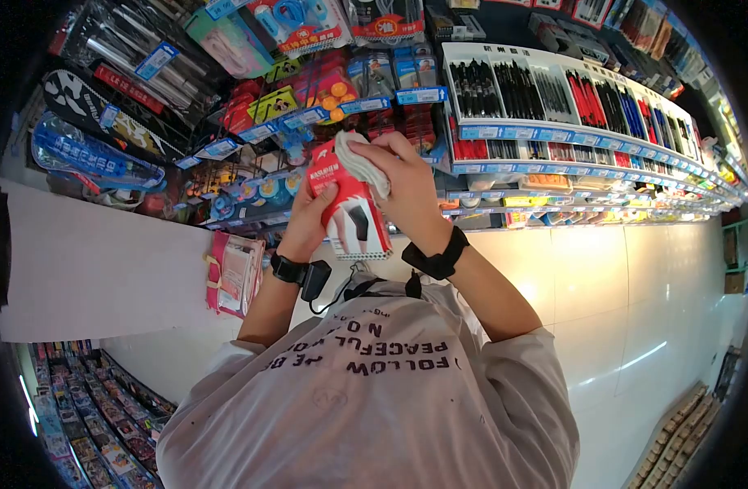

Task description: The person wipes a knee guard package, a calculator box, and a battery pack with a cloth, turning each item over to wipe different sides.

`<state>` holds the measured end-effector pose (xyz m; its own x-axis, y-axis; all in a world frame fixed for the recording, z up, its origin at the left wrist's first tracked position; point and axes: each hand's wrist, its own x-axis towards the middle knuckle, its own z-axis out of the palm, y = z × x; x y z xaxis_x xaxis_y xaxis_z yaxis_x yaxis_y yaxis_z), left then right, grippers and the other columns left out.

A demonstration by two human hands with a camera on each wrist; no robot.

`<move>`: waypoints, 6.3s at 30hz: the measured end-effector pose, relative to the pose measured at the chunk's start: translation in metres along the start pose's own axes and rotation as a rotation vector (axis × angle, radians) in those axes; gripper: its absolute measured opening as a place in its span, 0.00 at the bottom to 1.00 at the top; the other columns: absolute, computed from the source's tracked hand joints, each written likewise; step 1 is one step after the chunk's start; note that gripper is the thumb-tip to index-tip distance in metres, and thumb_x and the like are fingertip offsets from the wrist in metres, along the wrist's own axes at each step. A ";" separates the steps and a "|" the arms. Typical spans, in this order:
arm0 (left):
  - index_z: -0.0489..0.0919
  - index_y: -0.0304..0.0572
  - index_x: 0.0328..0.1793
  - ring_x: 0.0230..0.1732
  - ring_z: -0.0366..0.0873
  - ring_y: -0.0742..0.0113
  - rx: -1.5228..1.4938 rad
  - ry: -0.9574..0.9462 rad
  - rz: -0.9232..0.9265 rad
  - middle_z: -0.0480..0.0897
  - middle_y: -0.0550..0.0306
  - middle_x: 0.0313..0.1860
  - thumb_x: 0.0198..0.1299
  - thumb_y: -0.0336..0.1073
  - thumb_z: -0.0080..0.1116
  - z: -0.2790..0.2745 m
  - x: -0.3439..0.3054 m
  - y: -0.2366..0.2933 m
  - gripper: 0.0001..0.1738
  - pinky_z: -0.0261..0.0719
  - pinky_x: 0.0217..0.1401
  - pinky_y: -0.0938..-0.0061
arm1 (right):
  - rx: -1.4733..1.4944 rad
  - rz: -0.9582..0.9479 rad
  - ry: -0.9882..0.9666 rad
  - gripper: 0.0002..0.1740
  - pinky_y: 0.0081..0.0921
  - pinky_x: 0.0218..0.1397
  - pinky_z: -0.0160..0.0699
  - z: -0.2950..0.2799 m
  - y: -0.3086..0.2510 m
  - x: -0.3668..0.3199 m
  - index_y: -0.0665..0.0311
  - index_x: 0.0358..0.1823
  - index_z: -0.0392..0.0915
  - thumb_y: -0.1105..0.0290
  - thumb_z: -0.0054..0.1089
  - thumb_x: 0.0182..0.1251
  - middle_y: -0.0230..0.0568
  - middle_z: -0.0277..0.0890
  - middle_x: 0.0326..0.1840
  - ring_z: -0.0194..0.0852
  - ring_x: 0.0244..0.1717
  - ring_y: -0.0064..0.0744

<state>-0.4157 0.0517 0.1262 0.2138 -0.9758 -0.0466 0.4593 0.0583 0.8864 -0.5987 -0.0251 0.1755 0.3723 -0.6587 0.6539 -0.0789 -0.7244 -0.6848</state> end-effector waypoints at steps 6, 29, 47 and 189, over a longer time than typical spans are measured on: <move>0.68 0.42 0.67 0.56 0.81 0.62 -0.048 0.193 0.097 0.80 0.52 0.58 0.69 0.41 0.61 -0.004 -0.002 0.019 0.25 0.81 0.59 0.65 | 0.126 0.003 -0.239 0.36 0.29 0.47 0.77 -0.008 -0.005 -0.023 0.57 0.58 0.82 0.84 0.67 0.40 0.42 0.74 0.44 0.77 0.45 0.43; 0.70 0.44 0.66 0.56 0.83 0.59 -0.277 0.216 0.052 0.82 0.52 0.57 0.71 0.37 0.57 0.000 0.012 0.020 0.20 0.84 0.56 0.61 | 0.036 0.090 -0.248 0.32 0.30 0.44 0.80 -0.044 -0.006 -0.023 0.58 0.56 0.82 0.82 0.67 0.44 0.41 0.77 0.43 0.79 0.41 0.43; 0.59 0.37 0.78 0.71 0.69 0.62 0.053 -0.265 0.072 0.68 0.52 0.74 0.68 0.58 0.56 0.020 -0.009 0.015 0.43 0.66 0.74 0.64 | 0.010 0.080 0.021 0.32 0.30 0.50 0.78 -0.008 -0.020 0.002 0.61 0.59 0.80 0.85 0.63 0.48 0.45 0.74 0.49 0.78 0.47 0.45; 0.69 0.40 0.67 0.30 0.75 0.83 0.220 0.088 0.142 0.79 0.66 0.39 0.74 0.42 0.53 -0.158 0.017 0.073 0.21 0.74 0.27 0.86 | 0.445 1.164 -0.233 0.24 0.22 0.31 0.79 0.176 -0.027 -0.009 0.73 0.59 0.70 0.72 0.63 0.63 0.39 0.81 0.44 0.82 0.37 0.25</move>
<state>-0.2421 0.0723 0.1175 0.3410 -0.9385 0.0536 0.2236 0.1364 0.9651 -0.4375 0.0361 0.1317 0.4488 -0.7738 -0.4471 -0.1684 0.4181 -0.8927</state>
